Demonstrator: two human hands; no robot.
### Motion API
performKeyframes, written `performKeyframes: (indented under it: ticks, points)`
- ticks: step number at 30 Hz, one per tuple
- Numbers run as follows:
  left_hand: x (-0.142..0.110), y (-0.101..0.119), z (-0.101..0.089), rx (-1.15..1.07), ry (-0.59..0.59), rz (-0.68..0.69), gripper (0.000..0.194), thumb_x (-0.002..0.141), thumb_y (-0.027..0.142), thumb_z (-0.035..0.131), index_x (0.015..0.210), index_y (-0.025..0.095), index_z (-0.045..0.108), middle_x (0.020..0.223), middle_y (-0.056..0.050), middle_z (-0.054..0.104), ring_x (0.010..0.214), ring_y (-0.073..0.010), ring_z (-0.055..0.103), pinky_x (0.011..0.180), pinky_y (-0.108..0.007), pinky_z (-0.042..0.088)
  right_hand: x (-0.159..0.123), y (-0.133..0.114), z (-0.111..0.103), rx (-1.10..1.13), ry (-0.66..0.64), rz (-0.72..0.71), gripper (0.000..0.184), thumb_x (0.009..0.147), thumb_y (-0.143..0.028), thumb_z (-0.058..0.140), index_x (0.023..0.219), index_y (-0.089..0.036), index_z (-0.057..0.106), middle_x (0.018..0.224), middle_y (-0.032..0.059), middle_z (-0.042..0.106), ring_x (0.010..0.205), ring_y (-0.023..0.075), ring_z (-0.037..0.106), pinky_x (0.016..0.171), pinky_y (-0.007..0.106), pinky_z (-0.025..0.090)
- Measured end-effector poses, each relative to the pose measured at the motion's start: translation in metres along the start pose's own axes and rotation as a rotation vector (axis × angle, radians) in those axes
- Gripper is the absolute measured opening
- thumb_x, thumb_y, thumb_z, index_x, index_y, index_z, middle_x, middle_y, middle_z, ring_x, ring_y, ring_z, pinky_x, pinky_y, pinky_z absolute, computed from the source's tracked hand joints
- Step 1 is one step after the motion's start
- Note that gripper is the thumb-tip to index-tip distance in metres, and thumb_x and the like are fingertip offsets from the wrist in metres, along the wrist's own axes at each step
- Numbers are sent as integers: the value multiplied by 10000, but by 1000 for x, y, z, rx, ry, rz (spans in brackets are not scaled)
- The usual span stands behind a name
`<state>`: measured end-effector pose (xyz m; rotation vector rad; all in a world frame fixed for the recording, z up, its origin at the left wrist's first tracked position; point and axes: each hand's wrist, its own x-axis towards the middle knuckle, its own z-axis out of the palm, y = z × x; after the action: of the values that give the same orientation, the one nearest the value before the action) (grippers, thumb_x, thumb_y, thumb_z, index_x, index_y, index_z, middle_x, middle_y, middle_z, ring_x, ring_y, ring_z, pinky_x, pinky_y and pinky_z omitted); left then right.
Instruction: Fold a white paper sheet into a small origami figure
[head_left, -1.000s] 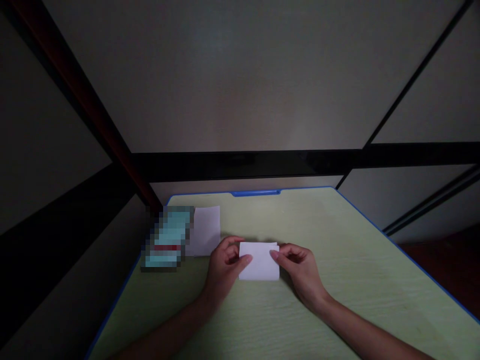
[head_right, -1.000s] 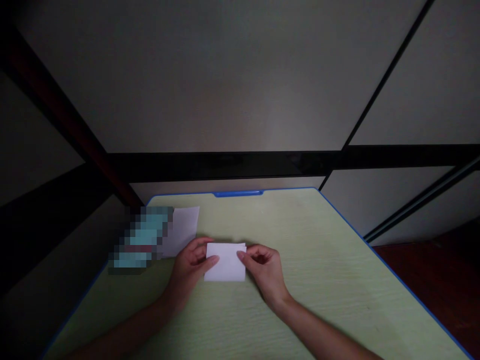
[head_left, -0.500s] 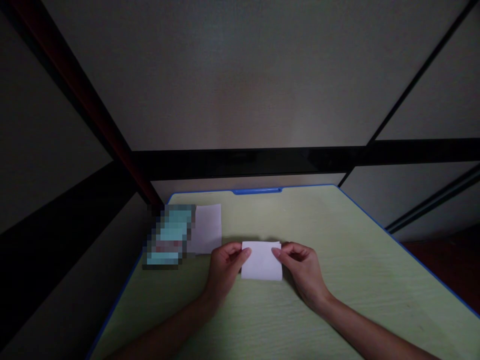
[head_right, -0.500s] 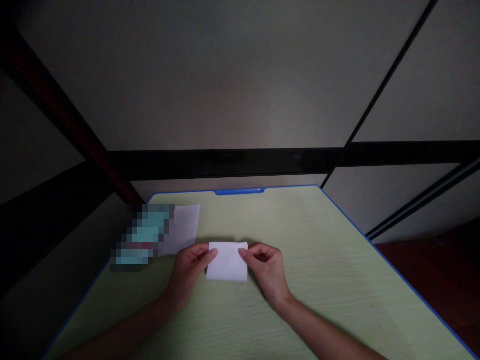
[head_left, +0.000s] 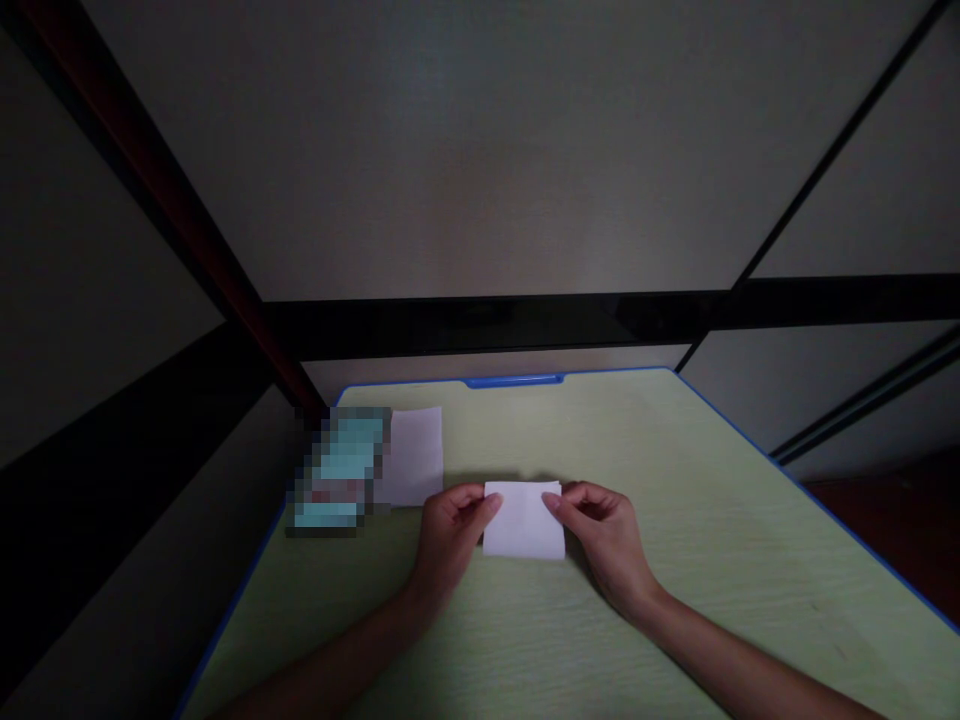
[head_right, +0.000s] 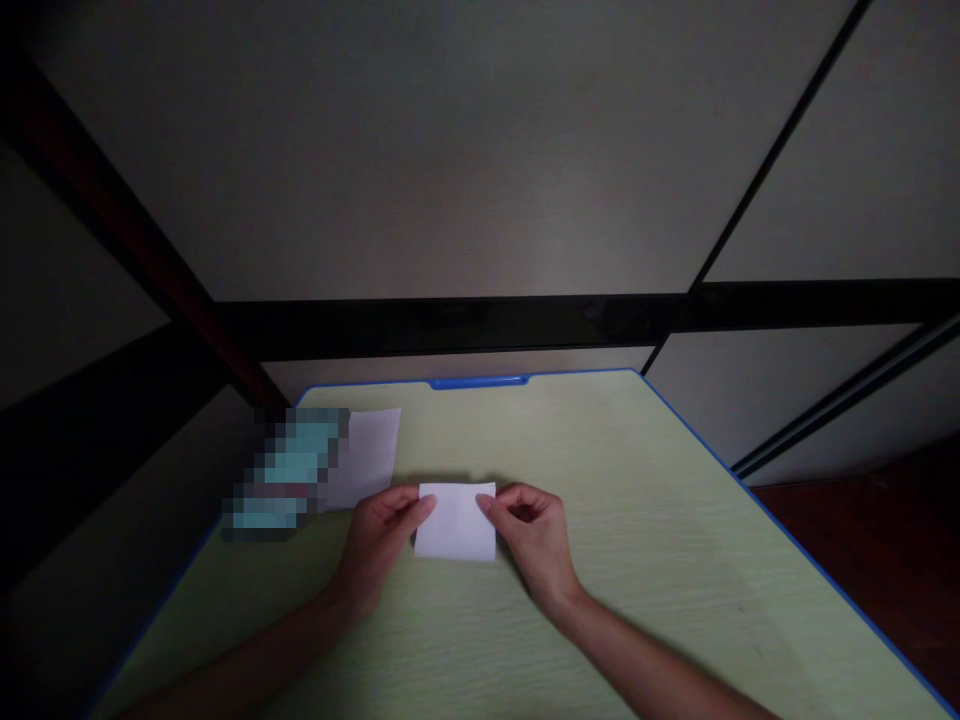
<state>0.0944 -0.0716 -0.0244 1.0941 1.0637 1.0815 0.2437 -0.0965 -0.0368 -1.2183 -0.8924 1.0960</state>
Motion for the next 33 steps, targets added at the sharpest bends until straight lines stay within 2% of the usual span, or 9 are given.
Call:
performKeyframes:
  ticks: [25, 33]
  points:
    - [0, 0, 1, 35, 20, 5, 174, 565, 281, 626, 561, 109, 606, 470, 21, 541, 480, -98, 464, 452, -186, 341, -1, -1, 2, 4, 29, 23, 190, 561, -263, 664, 469, -133, 561, 491, -18, 536, 453, 79, 425, 456, 214, 317]
    - [0, 0, 1, 29, 11, -7, 175, 599, 263, 596, 522, 110, 560, 470, 30, 515, 464, -79, 433, 438, -176, 318, -1, -1, 2, -1, 15, 13, 182, 572, -240, 659, 468, -136, 551, 485, -29, 522, 457, 71, 416, 455, 207, 303]
